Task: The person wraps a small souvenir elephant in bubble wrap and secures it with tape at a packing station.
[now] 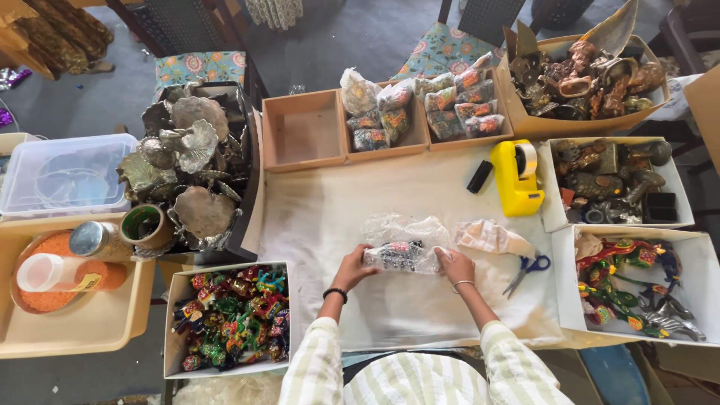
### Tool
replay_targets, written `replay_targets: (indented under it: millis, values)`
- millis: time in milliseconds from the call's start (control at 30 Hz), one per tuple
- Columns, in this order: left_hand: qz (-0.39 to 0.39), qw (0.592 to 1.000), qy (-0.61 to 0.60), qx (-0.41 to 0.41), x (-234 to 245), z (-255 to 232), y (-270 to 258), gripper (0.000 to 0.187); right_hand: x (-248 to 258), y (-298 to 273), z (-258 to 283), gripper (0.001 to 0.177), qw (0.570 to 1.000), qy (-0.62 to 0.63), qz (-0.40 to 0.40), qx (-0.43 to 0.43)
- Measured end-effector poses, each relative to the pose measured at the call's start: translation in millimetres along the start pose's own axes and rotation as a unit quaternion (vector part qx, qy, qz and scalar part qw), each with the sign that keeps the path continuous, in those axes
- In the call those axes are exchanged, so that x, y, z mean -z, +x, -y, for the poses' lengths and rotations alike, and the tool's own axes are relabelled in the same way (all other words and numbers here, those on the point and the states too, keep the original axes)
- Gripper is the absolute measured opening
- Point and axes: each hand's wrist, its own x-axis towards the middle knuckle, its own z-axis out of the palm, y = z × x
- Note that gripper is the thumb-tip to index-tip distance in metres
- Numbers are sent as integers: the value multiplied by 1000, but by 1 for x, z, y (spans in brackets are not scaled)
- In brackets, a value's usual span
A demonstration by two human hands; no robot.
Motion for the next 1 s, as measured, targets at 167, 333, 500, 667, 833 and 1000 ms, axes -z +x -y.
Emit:
replay_targets:
  millis: [167, 333, 500, 667, 833, 1000]
  values:
    - [-15, 994, -52, 91, -19, 68, 3, 25, -3, 4, 4, 57, 999, -45, -13, 4]
    - [-41, 981, -135, 134, -27, 61, 8, 32, -7, 7, 7, 56, 994, -98, -6, -40]
    - [-81, 992, -78, 63, -11, -11, 6, 41, -11, 9, 5, 55, 990, -134, -9, -29]
    - [-104, 988, -106, 49, -21, 13, 18, 24, -11, 12, 4, 53, 988, -154, -2, -28]
    - [-119, 978, -129, 116, -34, 42, 27, 30, 2, 6, 23, 49, 988, -136, 39, -68]
    - [-173, 968, -99, 154, -40, 22, 26, 31, 2, 6, 22, 47, 988, -122, 43, -79]
